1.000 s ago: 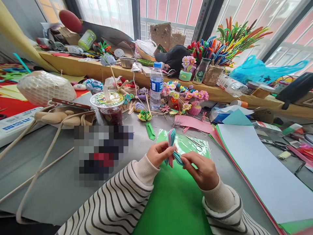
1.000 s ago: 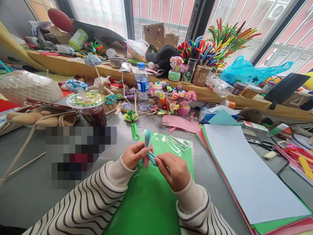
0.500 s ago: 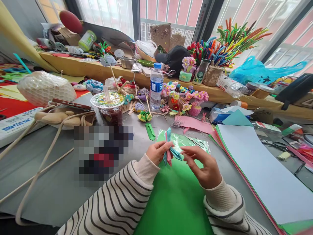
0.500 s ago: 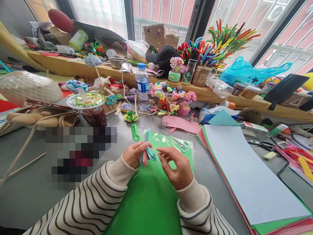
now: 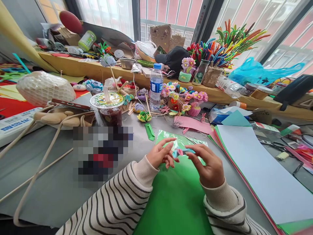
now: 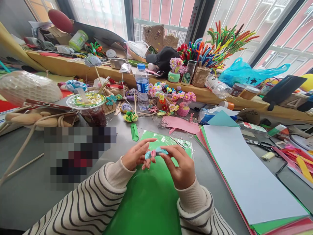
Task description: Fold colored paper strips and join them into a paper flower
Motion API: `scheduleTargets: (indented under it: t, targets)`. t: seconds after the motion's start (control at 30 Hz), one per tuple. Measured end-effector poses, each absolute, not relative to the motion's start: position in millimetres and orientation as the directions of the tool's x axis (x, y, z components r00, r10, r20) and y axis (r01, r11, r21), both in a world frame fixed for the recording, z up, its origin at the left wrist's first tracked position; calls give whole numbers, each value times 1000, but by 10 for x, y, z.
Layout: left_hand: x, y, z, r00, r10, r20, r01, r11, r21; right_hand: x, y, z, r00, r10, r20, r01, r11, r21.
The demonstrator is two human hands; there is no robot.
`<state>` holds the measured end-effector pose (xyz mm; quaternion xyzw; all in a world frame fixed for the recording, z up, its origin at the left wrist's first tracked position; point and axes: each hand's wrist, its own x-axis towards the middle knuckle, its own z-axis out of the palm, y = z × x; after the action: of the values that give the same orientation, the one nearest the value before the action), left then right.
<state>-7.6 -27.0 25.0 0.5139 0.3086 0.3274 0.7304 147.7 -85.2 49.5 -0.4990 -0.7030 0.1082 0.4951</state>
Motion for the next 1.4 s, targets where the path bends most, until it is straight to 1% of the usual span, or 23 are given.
scheduleTargets:
  t: [0.03,0.07,0.13,0.17,0.2,0.27,0.37,0.47,0.67,0.77,0.87,0.97,1.07,1.13,1.2,1.27,1.3,1.4]
  targets:
    - [-88,-276,249,578,815,-44,-127,144,981,1491,-845,486,42,826,562,575,440,-690]
    - [-96,-282,246,534,843,64,-92,-18,996,1502,-836,475,82,844,530,540,409,-736]
    - [-97,-293,242,468,834,292,-12,-325,946,1512,-817,454,141,874,464,451,360,-817]
    - [-90,-297,241,462,805,371,21,-428,903,1510,-808,448,157,886,436,410,343,-845]
    - [-80,-299,242,471,776,418,43,-494,868,1503,-802,445,163,897,410,378,327,-866]
    - [-57,-303,243,502,744,441,60,-539,840,1480,-793,451,142,920,365,339,302,-891]
    - [-34,-309,242,505,754,420,90,-530,843,1443,-789,468,99,944,316,315,272,-909]
    - [-31,-324,245,503,779,374,116,-490,864,1429,-786,465,122,948,295,303,248,-920]
    - [-31,-339,241,459,858,231,9,-265,964,1431,-741,407,187,960,210,243,162,-956]
    - [-22,-331,212,446,881,160,-20,-169,985,1421,-707,379,200,966,161,207,119,-971]
    - [-11,-322,196,451,887,102,-31,-99,995,1413,-691,359,217,965,147,237,94,-967]
    - [-3,-320,204,452,890,60,-38,-48,998,1417,-702,348,273,935,227,330,131,-935]
    - [-6,-323,219,452,892,28,-47,-7,999,1425,-730,354,319,858,403,432,247,-867]
    - [-10,-325,223,454,891,19,-55,7,998,1427,-748,370,277,805,524,532,326,-782]
    - [-14,-326,218,452,892,25,-57,1,998,1422,-760,392,194,767,611,631,380,-677]
    - [-14,-325,211,450,892,37,-52,-16,999,1413,-765,411,127,744,656,694,405,-595]
    - [-14,-325,209,449,892,43,-49,-23,999,1408,-765,418,112,737,666,711,409,-572]
    - [-11,-328,210,441,895,59,-52,-40,998,1397,-762,423,118,730,673,730,396,-557]
